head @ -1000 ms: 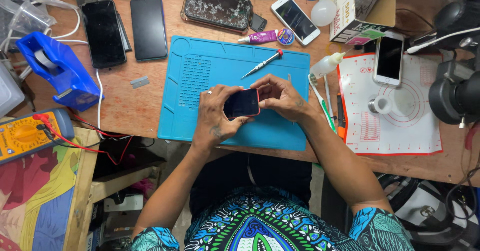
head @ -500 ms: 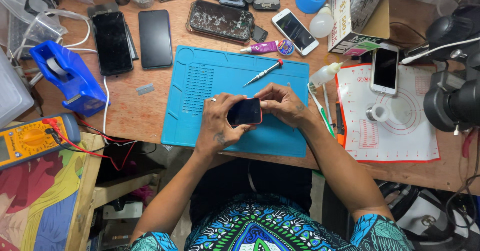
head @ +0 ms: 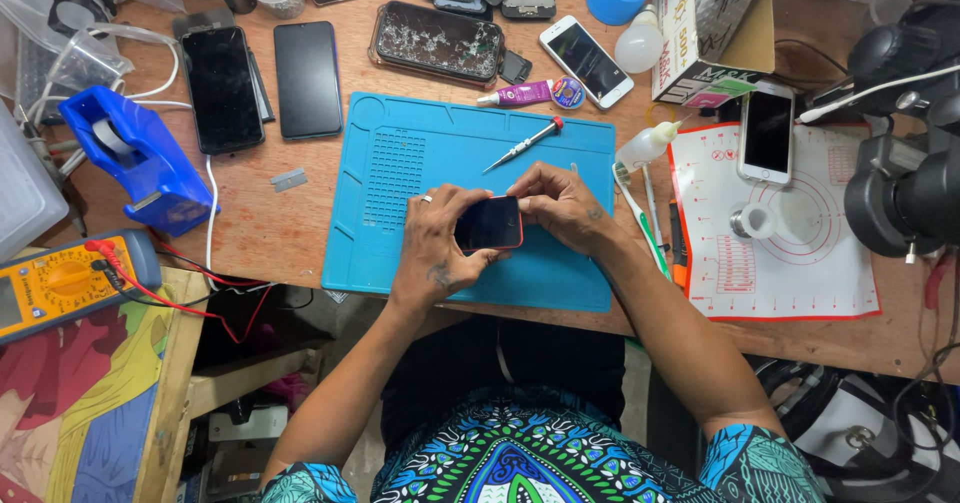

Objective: The person inspects a blue smartphone, then disassembles a red smartphone using a screwdriver and tweezers. They remove the back cover and internal components, placing parts on the workbench.

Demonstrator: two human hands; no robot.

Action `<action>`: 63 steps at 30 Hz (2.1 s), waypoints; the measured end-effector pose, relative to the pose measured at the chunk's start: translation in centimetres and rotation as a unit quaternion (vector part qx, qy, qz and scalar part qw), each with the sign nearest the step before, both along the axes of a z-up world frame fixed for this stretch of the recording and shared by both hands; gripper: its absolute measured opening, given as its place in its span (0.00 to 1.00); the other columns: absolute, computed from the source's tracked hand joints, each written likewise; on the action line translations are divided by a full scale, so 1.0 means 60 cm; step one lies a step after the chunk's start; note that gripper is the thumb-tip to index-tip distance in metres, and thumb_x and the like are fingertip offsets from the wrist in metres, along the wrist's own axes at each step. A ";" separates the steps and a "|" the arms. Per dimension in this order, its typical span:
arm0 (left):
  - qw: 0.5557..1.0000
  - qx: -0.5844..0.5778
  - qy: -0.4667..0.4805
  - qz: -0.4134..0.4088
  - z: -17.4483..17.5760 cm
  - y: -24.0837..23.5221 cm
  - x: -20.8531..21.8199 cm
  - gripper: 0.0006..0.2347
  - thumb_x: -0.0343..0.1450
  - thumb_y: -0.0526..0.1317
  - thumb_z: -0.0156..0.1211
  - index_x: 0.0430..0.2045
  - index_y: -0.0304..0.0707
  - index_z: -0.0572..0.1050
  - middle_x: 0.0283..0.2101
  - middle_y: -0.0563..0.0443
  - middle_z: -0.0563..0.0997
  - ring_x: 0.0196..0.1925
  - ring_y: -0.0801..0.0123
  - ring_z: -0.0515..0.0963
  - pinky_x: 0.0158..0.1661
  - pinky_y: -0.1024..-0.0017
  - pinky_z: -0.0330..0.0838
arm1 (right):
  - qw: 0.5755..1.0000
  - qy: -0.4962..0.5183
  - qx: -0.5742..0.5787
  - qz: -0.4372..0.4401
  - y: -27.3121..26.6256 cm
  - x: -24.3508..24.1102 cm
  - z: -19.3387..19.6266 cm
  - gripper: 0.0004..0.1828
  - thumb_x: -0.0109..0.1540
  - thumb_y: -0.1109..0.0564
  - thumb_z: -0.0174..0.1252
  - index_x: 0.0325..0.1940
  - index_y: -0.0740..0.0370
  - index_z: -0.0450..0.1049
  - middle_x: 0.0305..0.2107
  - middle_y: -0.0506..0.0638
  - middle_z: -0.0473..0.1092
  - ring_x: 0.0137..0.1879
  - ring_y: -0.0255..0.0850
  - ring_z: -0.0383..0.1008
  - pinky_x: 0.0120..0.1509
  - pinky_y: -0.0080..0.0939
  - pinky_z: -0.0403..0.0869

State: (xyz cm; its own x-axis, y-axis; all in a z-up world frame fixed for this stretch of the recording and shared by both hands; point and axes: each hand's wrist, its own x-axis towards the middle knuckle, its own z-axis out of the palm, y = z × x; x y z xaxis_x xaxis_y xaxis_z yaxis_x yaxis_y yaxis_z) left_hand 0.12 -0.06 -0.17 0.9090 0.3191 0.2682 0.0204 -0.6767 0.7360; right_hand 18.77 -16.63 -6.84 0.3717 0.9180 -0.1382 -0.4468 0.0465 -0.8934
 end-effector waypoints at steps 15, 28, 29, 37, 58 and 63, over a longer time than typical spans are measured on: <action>0.998 0.050 -0.028 0.012 -0.004 -0.008 0.005 0.30 0.52 0.53 0.81 0.48 0.45 0.78 0.45 0.49 0.76 0.50 0.58 0.73 0.54 0.58 0.62 | 0.981 -0.185 -0.035 -0.039 0.001 -0.008 -0.001 0.10 0.62 0.70 0.53 0.47 0.68 0.73 0.38 0.50 0.74 0.44 0.33 0.75 0.51 0.35 0.77; 0.999 0.039 -0.002 0.037 0.006 -0.015 0.007 0.29 0.52 0.52 0.80 0.45 0.44 0.79 0.43 0.50 0.77 0.49 0.59 0.74 0.52 0.59 0.61 | 0.984 -0.167 -0.049 -0.030 0.006 -0.008 0.016 0.07 0.66 0.66 0.57 0.48 0.65 0.74 0.40 0.49 0.75 0.47 0.33 0.76 0.54 0.35 0.77; 0.999 0.037 0.000 0.037 0.006 -0.015 0.008 0.28 0.52 0.52 0.80 0.45 0.44 0.80 0.43 0.50 0.78 0.49 0.59 0.74 0.52 0.59 0.61 | 0.985 -0.163 -0.045 -0.029 0.005 -0.007 0.016 0.07 0.66 0.66 0.57 0.48 0.65 0.74 0.40 0.49 0.75 0.47 0.33 0.76 0.54 0.35 0.77; 0.998 0.035 0.007 0.043 0.004 -0.015 0.015 0.28 0.51 0.51 0.81 0.44 0.45 0.80 0.42 0.51 0.79 0.50 0.60 0.75 0.53 0.59 0.62 | 0.986 -0.149 -0.060 -0.037 0.006 -0.014 0.032 0.07 0.66 0.66 0.55 0.49 0.65 0.74 0.40 0.49 0.75 0.46 0.34 0.76 0.53 0.36 0.78; 0.997 0.003 -0.038 0.068 0.011 -0.021 0.017 0.30 0.51 0.51 0.81 0.47 0.41 0.79 0.45 0.46 0.74 0.49 0.57 0.72 0.51 0.59 0.63 | 0.978 -0.180 -0.097 -0.038 0.011 -0.018 0.040 0.13 0.65 0.66 0.56 0.54 0.68 0.74 0.39 0.50 0.76 0.41 0.33 0.75 0.48 0.34 0.76; 0.996 -0.015 -0.072 0.048 0.004 -0.018 0.020 0.29 0.56 0.49 0.80 0.48 0.38 0.76 0.45 0.47 0.78 0.50 0.57 0.76 0.52 0.59 0.64 | 0.981 -0.170 -0.076 -0.054 0.009 -0.018 0.035 0.14 0.65 0.65 0.56 0.55 0.68 0.73 0.40 0.49 0.75 0.41 0.33 0.74 0.46 0.34 0.75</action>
